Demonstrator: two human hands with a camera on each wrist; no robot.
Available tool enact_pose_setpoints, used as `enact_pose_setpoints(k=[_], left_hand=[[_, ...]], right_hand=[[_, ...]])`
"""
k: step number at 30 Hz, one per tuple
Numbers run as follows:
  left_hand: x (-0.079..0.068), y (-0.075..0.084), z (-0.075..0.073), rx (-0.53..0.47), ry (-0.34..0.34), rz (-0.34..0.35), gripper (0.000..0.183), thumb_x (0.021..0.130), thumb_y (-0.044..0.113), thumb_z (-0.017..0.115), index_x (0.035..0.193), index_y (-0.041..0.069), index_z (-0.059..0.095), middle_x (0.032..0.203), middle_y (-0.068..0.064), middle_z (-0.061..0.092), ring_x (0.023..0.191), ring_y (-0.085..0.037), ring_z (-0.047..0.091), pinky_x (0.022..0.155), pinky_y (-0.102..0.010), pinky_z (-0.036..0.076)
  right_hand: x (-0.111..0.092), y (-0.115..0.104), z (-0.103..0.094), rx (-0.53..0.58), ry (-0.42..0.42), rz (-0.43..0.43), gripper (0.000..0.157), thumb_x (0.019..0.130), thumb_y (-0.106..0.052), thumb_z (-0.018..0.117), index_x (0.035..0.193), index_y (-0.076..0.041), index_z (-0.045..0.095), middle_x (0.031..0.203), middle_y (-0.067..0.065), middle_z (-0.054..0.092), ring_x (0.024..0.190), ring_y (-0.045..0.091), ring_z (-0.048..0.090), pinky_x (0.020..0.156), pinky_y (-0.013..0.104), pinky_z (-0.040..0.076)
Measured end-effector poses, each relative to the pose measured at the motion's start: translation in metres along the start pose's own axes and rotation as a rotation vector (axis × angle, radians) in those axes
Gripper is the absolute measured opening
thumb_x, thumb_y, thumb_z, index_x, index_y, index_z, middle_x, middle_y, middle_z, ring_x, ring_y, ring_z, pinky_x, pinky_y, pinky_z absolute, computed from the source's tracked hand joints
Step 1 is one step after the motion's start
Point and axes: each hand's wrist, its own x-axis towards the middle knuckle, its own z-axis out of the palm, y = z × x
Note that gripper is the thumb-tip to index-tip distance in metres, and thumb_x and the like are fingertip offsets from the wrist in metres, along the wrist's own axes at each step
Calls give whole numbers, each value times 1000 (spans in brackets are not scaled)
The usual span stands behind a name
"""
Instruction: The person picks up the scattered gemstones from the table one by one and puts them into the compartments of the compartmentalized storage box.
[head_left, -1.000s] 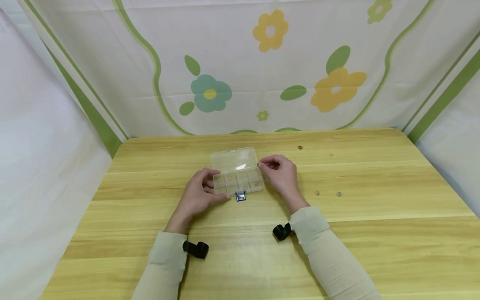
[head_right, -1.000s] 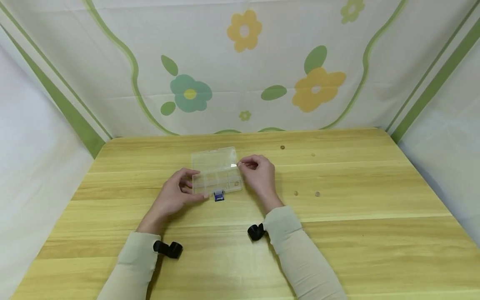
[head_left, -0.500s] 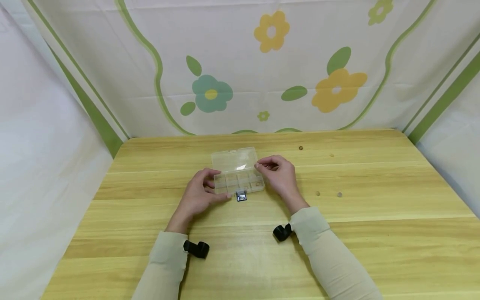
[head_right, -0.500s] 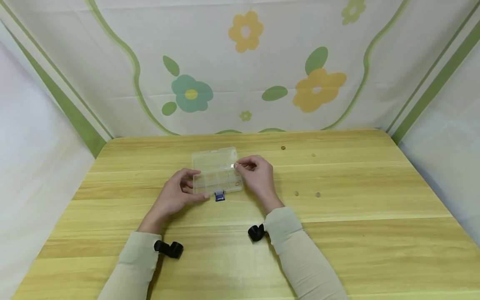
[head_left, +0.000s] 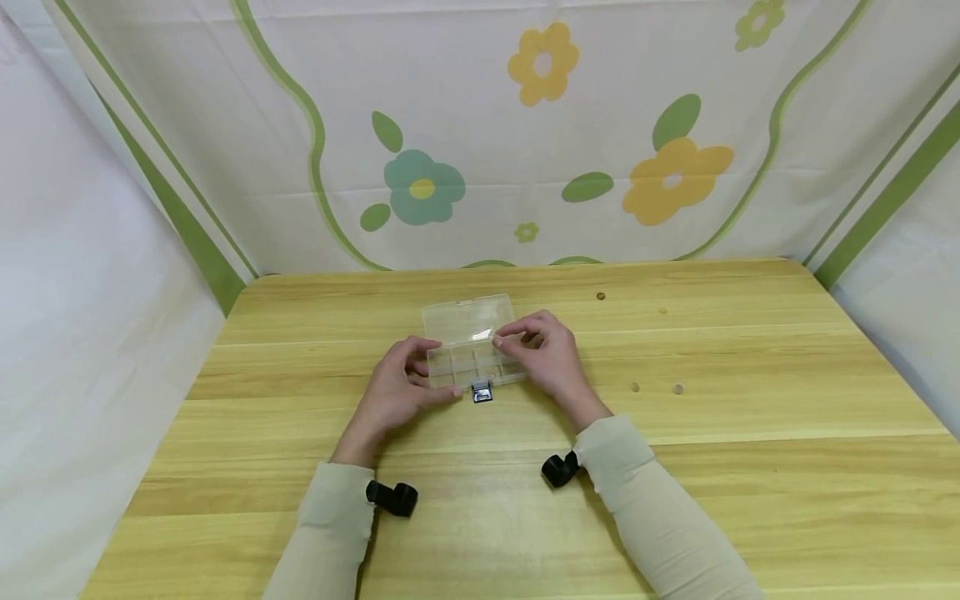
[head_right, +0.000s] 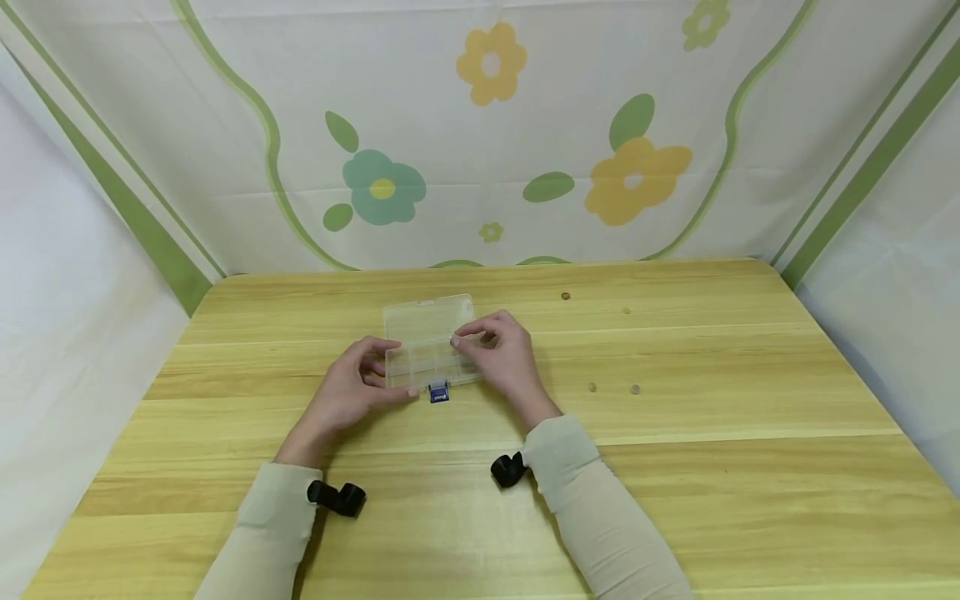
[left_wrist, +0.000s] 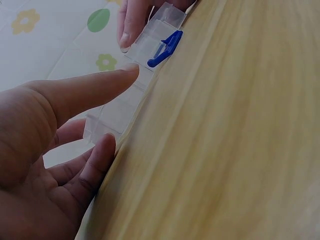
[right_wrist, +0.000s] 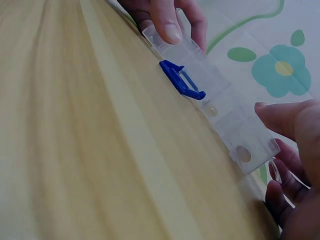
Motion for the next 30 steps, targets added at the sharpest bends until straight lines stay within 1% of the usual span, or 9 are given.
enact_pose_setpoints(k=[8, 23, 30], left_hand=[[0, -1, 0, -3, -4, 8, 74, 78, 18, 99, 142, 13, 63, 129, -12, 62, 108, -27, 61, 90, -34, 57], [0, -1, 0, 9, -2, 2, 75, 78, 20, 99, 143, 14, 63, 127, -11, 61, 107, -27, 59, 91, -34, 56], [1, -1, 1, 9, 4, 8, 74, 77, 19, 99, 142, 13, 63, 129, -13, 62, 108, -28, 62, 90, -34, 57]], right_hand=[[0, 0, 2, -8, -26, 3, 14, 93, -28, 87, 104, -20, 84, 117, 1, 64, 105, 24, 55, 88, 37, 47], [0, 0, 3, -23, -34, 4, 15, 93, -29, 86, 104, -19, 84, 119, 2, 64, 107, 25, 56, 89, 37, 47], [0, -2, 2, -10, -42, 0, 15, 93, -28, 87, 104, -18, 85, 120, 3, 63, 107, 25, 55, 89, 37, 47]])
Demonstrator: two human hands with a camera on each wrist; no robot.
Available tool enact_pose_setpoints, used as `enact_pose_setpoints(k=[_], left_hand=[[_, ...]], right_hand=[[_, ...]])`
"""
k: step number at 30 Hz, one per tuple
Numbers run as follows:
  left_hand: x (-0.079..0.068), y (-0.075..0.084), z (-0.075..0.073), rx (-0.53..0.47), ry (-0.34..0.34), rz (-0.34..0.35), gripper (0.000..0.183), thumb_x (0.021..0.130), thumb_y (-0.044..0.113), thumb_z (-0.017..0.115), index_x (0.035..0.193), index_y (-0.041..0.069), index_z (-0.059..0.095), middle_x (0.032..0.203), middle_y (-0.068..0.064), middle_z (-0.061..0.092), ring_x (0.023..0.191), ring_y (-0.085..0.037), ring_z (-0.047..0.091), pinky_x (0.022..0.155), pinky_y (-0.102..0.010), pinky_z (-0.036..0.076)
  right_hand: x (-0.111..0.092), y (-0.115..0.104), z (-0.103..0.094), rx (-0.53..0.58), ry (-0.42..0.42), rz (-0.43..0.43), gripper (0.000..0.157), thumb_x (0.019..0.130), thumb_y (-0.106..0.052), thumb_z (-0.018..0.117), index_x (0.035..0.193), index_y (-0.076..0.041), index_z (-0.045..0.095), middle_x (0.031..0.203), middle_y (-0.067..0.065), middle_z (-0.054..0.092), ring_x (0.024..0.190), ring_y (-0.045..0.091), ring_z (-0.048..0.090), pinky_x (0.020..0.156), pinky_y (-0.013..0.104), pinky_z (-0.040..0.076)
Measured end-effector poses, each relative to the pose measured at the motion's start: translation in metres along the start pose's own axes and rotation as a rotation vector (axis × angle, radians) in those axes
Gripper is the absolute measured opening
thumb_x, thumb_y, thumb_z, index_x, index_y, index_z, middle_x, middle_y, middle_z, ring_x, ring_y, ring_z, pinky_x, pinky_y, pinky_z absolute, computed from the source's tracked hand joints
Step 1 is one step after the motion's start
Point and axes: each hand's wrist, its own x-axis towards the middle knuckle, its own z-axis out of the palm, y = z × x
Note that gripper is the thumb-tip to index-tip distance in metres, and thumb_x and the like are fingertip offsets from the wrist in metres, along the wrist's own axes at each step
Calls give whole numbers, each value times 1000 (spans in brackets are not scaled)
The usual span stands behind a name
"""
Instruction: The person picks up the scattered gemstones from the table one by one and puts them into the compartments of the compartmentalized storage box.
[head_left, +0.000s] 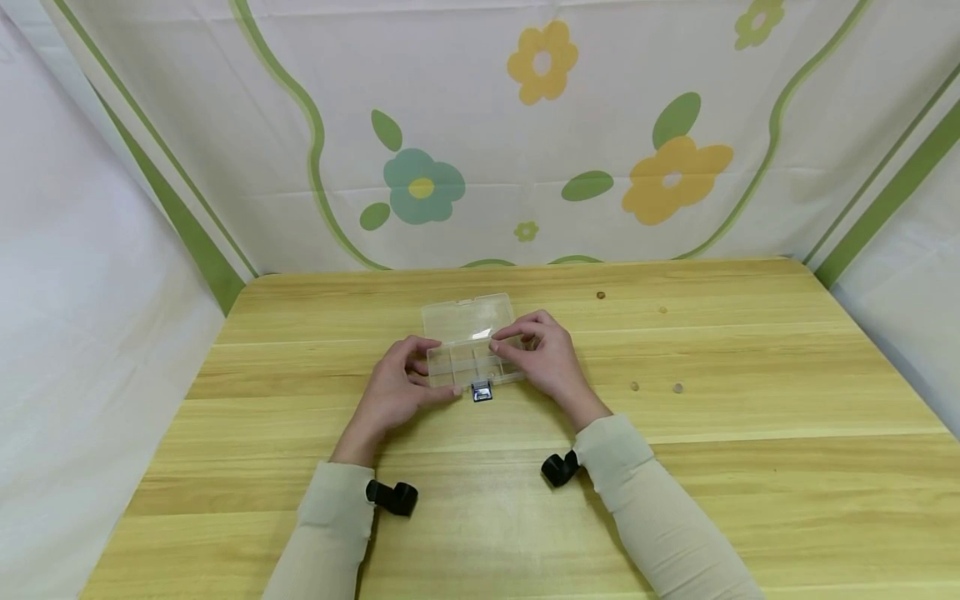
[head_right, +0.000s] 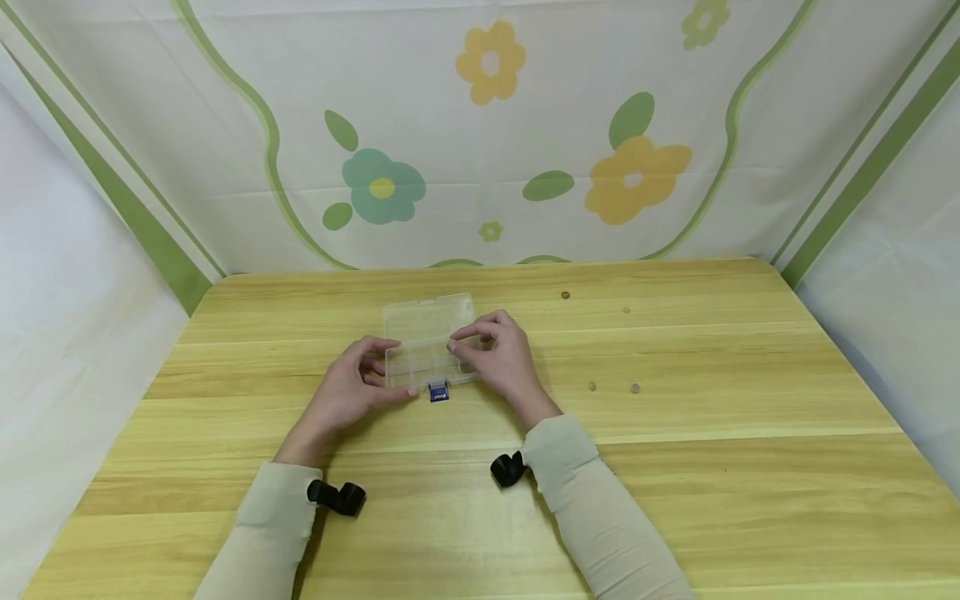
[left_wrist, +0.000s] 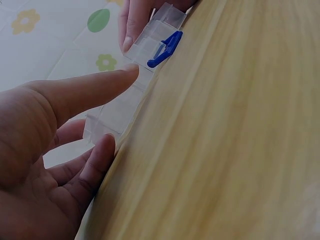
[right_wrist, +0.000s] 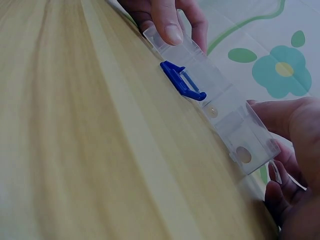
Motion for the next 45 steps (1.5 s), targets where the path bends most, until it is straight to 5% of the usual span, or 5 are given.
enact_pose_setpoints(k=[33, 45], left_hand=[[-3, 1, 0, 6, -1, -31, 75, 79, 19, 99, 144, 15, 62, 128, -11, 63, 105, -26, 64, 92, -35, 56], [-2, 2, 0, 10, -6, -8, 73, 80, 18, 97, 144, 12, 62, 129, -13, 60, 108, -27, 59, 90, -33, 56]], right_hand=[[1, -3, -6, 5, 3, 29, 11, 94, -26, 85, 103, -20, 85, 115, 0, 70, 102, 22, 61, 87, 37, 51], [7, 5, -35, 12, 142, 84, 22, 99, -32, 80, 111, -14, 84, 114, 4, 72, 103, 21, 63, 87, 35, 51]])
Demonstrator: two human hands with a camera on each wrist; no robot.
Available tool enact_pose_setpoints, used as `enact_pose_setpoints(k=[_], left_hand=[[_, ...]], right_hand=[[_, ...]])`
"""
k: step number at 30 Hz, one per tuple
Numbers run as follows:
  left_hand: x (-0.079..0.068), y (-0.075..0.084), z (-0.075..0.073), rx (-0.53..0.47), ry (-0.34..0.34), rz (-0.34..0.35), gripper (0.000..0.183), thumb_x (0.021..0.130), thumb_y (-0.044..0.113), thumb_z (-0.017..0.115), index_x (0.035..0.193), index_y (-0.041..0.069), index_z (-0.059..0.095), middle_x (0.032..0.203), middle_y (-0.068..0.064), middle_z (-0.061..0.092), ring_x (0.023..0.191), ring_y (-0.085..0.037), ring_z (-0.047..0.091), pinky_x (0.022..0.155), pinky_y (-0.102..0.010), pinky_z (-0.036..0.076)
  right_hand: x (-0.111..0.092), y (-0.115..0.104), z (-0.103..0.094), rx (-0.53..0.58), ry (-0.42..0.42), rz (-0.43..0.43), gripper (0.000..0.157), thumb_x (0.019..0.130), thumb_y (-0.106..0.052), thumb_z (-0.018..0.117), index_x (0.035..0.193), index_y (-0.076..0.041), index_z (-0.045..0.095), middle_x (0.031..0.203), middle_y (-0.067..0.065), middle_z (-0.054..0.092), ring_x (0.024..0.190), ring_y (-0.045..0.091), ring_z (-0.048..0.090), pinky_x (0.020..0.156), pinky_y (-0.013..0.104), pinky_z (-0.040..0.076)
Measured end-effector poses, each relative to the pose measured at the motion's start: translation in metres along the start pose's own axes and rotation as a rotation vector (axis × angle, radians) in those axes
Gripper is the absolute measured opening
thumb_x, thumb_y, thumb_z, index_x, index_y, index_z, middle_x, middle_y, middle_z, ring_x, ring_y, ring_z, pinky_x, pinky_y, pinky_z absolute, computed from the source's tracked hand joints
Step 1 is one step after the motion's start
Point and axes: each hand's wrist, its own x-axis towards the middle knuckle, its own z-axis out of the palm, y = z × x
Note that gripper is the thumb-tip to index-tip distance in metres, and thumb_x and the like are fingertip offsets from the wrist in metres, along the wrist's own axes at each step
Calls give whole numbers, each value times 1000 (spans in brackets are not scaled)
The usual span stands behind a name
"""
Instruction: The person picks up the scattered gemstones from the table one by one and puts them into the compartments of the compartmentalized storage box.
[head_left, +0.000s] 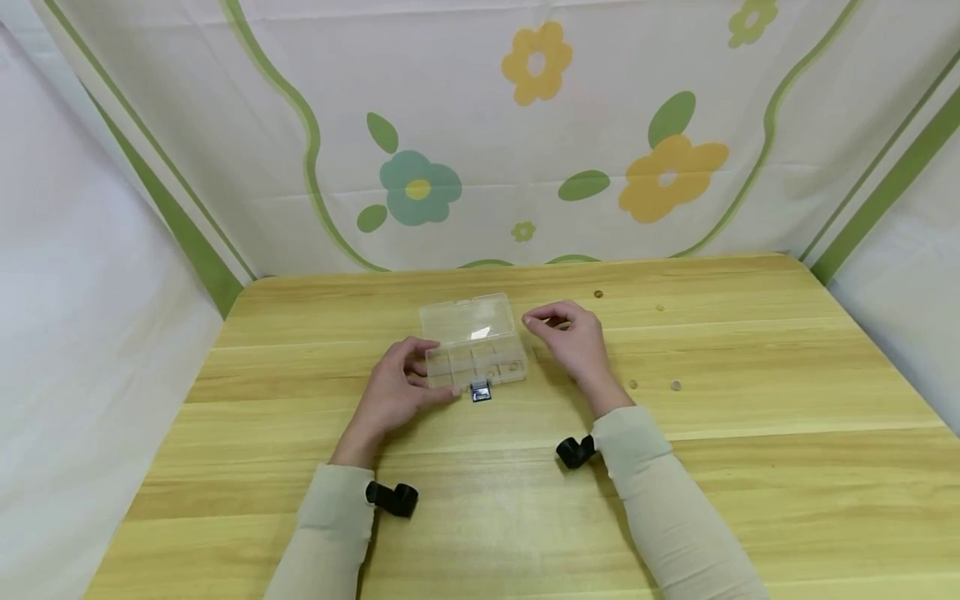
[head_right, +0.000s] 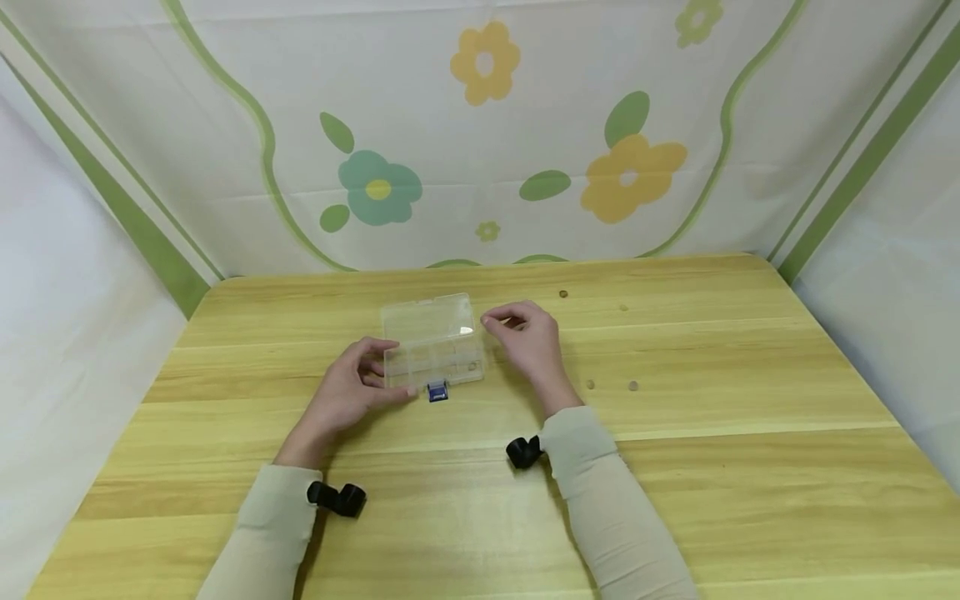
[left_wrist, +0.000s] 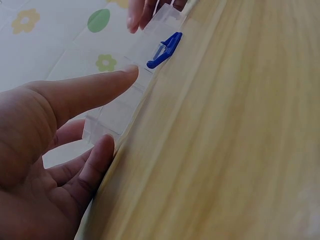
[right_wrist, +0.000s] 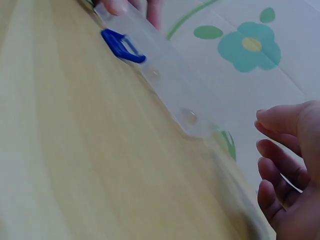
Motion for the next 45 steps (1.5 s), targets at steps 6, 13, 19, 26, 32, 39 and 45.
enact_pose_setpoints(k=[6, 13, 19, 26, 32, 39, 45], left_hand=[[0, -1, 0, -8, 1, 7, 73, 80, 18, 97, 144, 12, 62, 129, -14, 60, 108, -28, 59, 91, -33, 55], [1, 0, 1, -19, -2, 12, 74, 80, 17, 98, 144, 11, 62, 129, -14, 61, 107, -27, 62, 90, -31, 57], [2, 1, 2, -26, 1, 12, 72, 79, 16, 98, 142, 11, 63, 129, -15, 61, 107, -29, 63, 92, -36, 58], [3, 0, 0, -10, 2, 14, 72, 79, 14, 98, 142, 11, 63, 131, -14, 61, 109, -29, 61, 94, -37, 58], [2, 0, -1, -5, 2, 16, 72, 80, 15, 97, 142, 10, 63, 132, -14, 61, 110, -29, 61, 94, -37, 58], [1, 0, -1, -4, 4, 14, 72, 79, 14, 98, 142, 10, 63, 130, -14, 61, 108, -29, 61, 93, -37, 58], [1, 1, 0, -5, 6, 14, 72, 79, 15, 98, 142, 10, 63, 129, -14, 61, 108, -29, 60, 93, -38, 57]], right_hand=[[6, 8, -16, 38, 26, 90, 26, 99, -33, 79, 114, -12, 82, 113, 1, 69, 101, 19, 59, 82, 34, 50], [10, 12, -26, 29, 70, 124, 26, 100, -32, 78, 116, -11, 81, 110, -1, 70, 98, 16, 58, 82, 29, 49], [11, 13, -30, 16, 83, 149, 27, 101, -32, 77, 117, -11, 81, 114, 3, 70, 100, 18, 60, 84, 31, 51], [16, 12, -35, 49, 132, 231, 27, 102, -28, 76, 121, -11, 80, 124, 4, 70, 110, 19, 63, 89, 28, 52], [26, 13, -42, 16, 177, 264, 31, 101, -24, 76, 129, -10, 77, 124, 7, 70, 113, 21, 63, 91, 28, 53], [35, 19, -49, -40, 247, 290, 43, 99, -22, 78, 137, -6, 68, 127, 9, 64, 110, 21, 61, 97, 32, 53], [44, 20, -55, -76, 248, 299, 53, 99, -21, 77, 147, -3, 61, 142, 18, 62, 125, 32, 60, 109, 45, 53]])
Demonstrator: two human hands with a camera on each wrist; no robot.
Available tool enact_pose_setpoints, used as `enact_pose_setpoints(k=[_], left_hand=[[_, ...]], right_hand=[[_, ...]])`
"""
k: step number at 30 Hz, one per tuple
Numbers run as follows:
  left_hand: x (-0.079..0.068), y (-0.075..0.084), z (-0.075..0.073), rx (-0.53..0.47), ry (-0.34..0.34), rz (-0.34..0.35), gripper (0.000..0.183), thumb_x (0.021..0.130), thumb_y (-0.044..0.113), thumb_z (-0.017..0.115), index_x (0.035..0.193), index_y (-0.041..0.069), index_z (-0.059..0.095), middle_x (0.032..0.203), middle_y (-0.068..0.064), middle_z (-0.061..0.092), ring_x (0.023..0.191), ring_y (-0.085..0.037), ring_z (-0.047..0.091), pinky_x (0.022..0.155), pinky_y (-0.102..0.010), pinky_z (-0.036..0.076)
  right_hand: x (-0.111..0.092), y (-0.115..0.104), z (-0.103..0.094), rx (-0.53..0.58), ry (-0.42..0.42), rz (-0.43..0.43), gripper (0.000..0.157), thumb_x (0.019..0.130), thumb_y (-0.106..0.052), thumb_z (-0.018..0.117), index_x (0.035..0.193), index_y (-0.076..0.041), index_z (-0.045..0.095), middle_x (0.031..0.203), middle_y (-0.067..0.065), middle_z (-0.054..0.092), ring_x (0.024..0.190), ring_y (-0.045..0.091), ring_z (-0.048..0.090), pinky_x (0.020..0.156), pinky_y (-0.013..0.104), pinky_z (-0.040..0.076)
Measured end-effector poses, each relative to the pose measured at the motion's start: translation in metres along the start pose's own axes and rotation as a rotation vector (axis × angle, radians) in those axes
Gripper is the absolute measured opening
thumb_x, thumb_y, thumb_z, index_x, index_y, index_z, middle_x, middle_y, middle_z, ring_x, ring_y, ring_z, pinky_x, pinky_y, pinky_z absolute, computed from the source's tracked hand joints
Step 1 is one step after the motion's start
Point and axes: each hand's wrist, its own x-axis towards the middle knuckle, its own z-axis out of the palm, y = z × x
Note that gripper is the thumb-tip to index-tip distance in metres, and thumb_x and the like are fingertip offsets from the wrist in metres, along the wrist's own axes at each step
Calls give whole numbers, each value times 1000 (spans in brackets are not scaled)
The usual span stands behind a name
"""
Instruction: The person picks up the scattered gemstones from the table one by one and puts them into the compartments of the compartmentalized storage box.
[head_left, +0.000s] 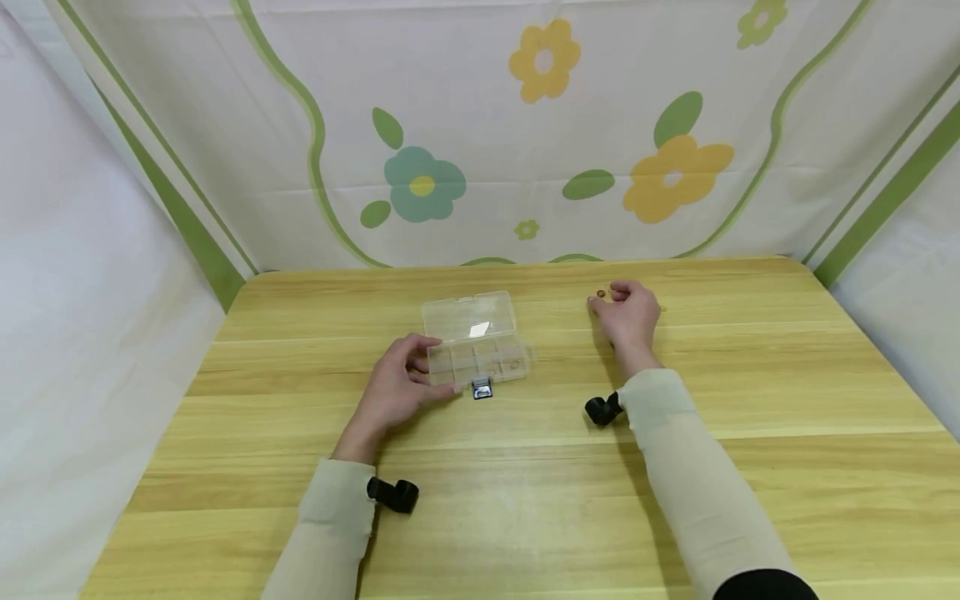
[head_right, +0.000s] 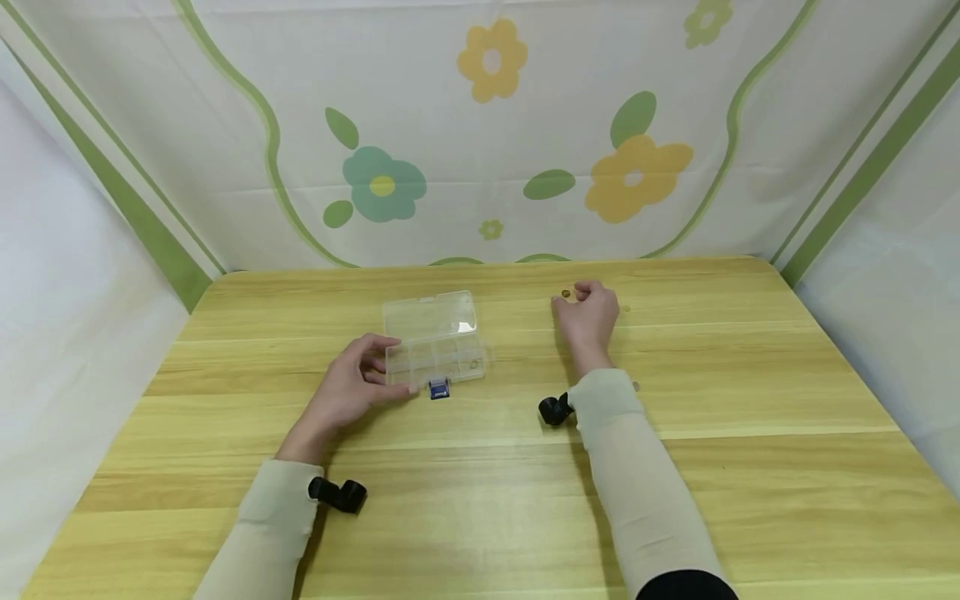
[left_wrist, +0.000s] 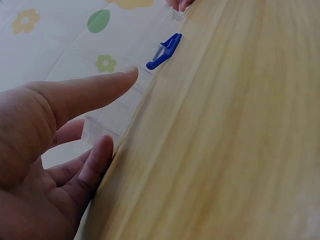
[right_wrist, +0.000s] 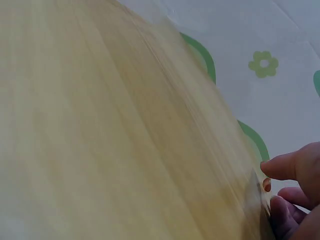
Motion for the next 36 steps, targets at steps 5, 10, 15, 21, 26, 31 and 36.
enact_pose_setpoints(k=[5, 10, 15, 21, 26, 31, 36], left_hand=[[0, -1, 0, -3, 0, 1, 72, 78, 15, 98, 142, 10, 63, 129, -14, 61, 108, -29, 60, 93, -38, 57], [0, -1, 0, -6, -2, 0, 72, 79, 15, 98, 142, 10, 63, 129, -14, 62, 108, -29, 61, 92, -37, 57], [0, -1, 0, -9, 0, 0, 72, 79, 15, 98, 141, 11, 64, 127, -14, 62, 107, -28, 62, 92, -37, 57], [-1, 0, -1, -1, 2, 7, 72, 79, 16, 98, 142, 10, 63, 128, -14, 62, 107, -28, 62, 92, -37, 57], [0, 0, -1, 3, 3, 5, 72, 79, 16, 98, 142, 11, 63, 128, -14, 62, 106, -28, 61, 92, -37, 57], [-1, -1, 0, 1, 1, 3, 72, 79, 15, 98, 141, 11, 63, 128, -14, 61, 106, -28, 61, 92, -36, 57], [-1, 0, -1, 1, -2, 0, 72, 79, 15, 98, 142, 11, 63, 129, -14, 61, 107, -28, 61, 92, -36, 57]], right_hand=[[6, 0, -1, -79, 2, -36, 46, 101, -19, 74, 142, 0, 65, 141, 21, 62, 129, 37, 57, 111, 51, 51], [8, -1, -1, -165, 11, -71, 33, 102, -20, 72, 129, -1, 73, 128, 20, 63, 117, 36, 57, 99, 48, 51], [8, -1, 0, -199, 10, -91, 27, 102, -19, 70, 123, -2, 76, 118, 18, 64, 106, 34, 59, 88, 43, 50], [8, 1, 1, -205, 9, -104, 24, 103, -17, 67, 120, -2, 75, 116, 18, 65, 103, 34, 60, 88, 44, 51], [6, 2, 3, -203, -2, -104, 24, 103, -18, 68, 120, -3, 74, 115, 17, 67, 103, 34, 62, 89, 45, 52], [0, 2, 5, -164, -12, -94, 26, 101, -20, 69, 121, -5, 75, 115, 17, 71, 104, 34, 66, 92, 45, 55], [-7, 2, 6, -108, -12, -88, 26, 102, -23, 70, 120, -6, 75, 115, 15, 69, 104, 32, 65, 87, 40, 53]])
